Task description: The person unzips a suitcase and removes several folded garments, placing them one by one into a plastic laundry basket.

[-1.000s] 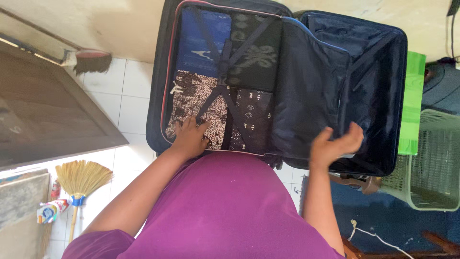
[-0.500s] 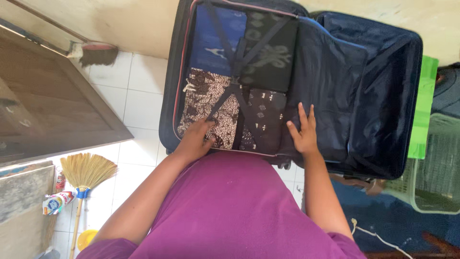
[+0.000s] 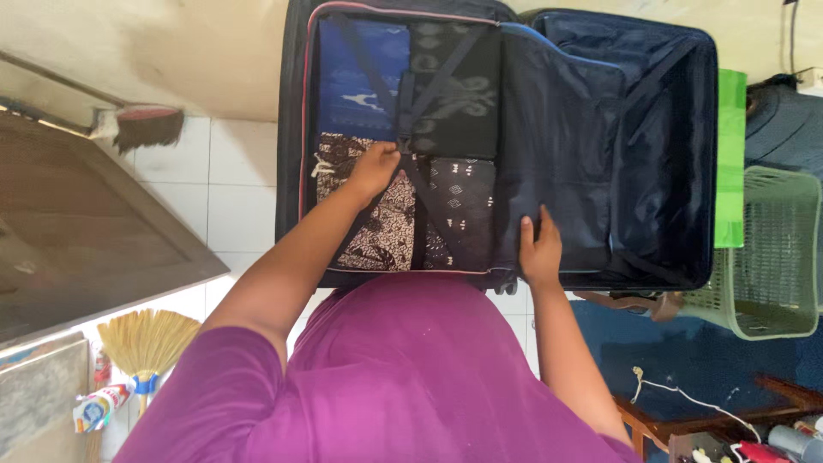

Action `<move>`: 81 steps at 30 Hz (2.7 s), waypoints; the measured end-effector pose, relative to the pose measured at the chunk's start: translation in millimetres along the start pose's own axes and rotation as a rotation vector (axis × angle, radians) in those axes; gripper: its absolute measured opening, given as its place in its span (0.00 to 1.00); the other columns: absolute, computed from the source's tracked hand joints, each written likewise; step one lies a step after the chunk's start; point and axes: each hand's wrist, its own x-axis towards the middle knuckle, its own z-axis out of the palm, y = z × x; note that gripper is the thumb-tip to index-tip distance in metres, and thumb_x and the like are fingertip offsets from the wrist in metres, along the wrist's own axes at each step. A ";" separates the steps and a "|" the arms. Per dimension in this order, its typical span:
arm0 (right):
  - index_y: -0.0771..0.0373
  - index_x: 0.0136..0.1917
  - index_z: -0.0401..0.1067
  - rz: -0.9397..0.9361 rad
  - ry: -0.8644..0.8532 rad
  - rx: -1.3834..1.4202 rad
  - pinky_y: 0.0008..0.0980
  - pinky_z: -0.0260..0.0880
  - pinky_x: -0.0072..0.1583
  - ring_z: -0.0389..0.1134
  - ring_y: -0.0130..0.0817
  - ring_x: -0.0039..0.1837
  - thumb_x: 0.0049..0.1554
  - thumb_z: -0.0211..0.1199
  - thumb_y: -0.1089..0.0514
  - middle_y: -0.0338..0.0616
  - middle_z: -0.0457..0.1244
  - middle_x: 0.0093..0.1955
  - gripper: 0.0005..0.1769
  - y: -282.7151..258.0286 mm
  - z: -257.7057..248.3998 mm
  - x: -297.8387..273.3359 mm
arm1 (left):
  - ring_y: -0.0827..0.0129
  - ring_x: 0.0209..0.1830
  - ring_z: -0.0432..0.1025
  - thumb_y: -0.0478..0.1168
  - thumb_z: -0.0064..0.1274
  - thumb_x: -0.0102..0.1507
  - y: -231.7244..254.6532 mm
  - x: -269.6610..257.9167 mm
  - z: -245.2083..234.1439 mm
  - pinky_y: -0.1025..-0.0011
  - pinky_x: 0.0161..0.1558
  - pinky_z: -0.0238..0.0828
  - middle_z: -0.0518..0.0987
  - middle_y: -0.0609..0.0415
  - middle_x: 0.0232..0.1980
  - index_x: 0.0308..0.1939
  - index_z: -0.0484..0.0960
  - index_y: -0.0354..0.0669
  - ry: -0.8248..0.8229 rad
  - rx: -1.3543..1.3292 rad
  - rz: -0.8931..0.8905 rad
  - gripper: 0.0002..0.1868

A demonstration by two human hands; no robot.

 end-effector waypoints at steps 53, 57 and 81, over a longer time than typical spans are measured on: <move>0.74 0.58 0.73 -0.011 0.079 0.057 0.47 0.69 0.59 0.71 0.60 0.57 0.65 0.53 0.52 0.67 0.69 0.53 0.22 4.2 -2.1 -21.7 | 0.60 0.48 0.77 0.33 0.37 0.72 42.9 10.1 -15.2 0.59 0.57 0.77 0.78 0.47 0.50 0.67 0.69 0.31 -0.356 -0.888 -0.358 0.19; 0.75 0.58 0.73 -0.048 0.095 0.071 0.47 0.69 0.59 0.71 0.61 0.57 0.65 0.53 0.52 0.67 0.69 0.53 0.22 4.4 -2.8 -23.4 | 0.58 0.48 0.77 0.34 0.36 0.72 36.2 15.5 -11.6 0.59 0.57 0.78 0.79 0.47 0.50 0.66 0.68 0.31 -0.363 -0.886 -0.351 0.19; 0.75 0.59 0.74 -0.029 0.079 0.124 0.47 0.69 0.60 0.71 0.62 0.58 0.65 0.53 0.51 0.67 0.69 0.53 0.23 -3.3 -10.1 -26.9 | 0.66 0.39 0.74 0.36 0.35 0.73 34.4 7.2 -4.4 0.60 0.53 0.77 0.77 0.50 0.44 0.68 0.68 0.38 -0.262 -0.961 -0.313 0.19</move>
